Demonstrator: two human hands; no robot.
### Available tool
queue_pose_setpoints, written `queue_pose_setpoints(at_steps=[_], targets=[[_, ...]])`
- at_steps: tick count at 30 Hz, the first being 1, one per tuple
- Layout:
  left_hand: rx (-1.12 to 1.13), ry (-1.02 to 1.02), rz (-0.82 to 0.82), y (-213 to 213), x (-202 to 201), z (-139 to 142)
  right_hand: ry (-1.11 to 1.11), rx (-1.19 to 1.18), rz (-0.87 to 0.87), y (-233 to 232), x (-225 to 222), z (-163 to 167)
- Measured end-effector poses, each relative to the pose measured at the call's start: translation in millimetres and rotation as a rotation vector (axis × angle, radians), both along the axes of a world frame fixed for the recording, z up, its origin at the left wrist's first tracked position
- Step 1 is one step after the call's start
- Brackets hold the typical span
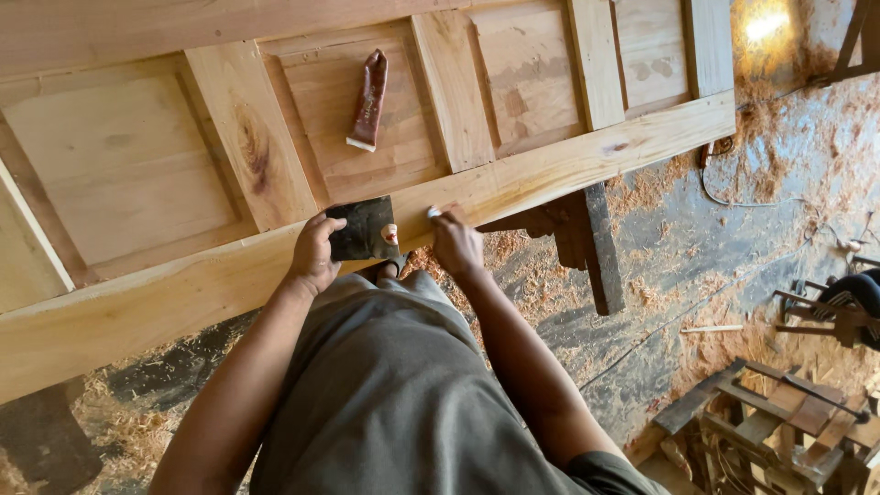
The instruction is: The person applies wood filler to a paneled wooden door resting on sawhorses. They scoop filler from a can with a spreader, press it into gaps and seams on the door frame, and move along the door treating multiple joints, at one point repositioning the can on the door.
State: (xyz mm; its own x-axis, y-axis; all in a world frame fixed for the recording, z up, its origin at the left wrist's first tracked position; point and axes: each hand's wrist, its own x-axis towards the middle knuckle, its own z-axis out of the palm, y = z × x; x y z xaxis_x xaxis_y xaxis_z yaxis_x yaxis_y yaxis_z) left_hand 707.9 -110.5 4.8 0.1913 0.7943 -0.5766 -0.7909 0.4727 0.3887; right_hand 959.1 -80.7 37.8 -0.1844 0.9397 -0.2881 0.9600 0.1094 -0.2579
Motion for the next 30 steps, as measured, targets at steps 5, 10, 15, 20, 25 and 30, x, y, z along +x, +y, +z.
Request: queue_pose_setpoints(at_steps=[5,10,15,20,25,30], targets=[[-0.050,-0.127,-0.006,10.0,6.6,10.3,0.190,-0.149,-0.043,-13.8,-5.6,-0.3],[0.094,-0.128,-0.068,21.2,9.9,17.0,1.438,-0.351,-0.735,-14.2,-8.1,33.7],[0.108,0.104,-0.012,30.0,19.4,11.8,1.411,-0.205,-0.698,-19.1,-29.7,65.1],[0.104,0.194,0.087,32.3,33.0,12.2,0.768,0.228,-0.257,-30.5,-49.9,76.0],[-0.046,0.139,0.133,40.7,32.7,17.2,0.508,0.326,0.049,-39.6,-48.8,66.8],[0.041,0.139,0.157,51.6,15.6,21.0,0.367,0.168,0.215,-6.2,-12.3,83.3]])
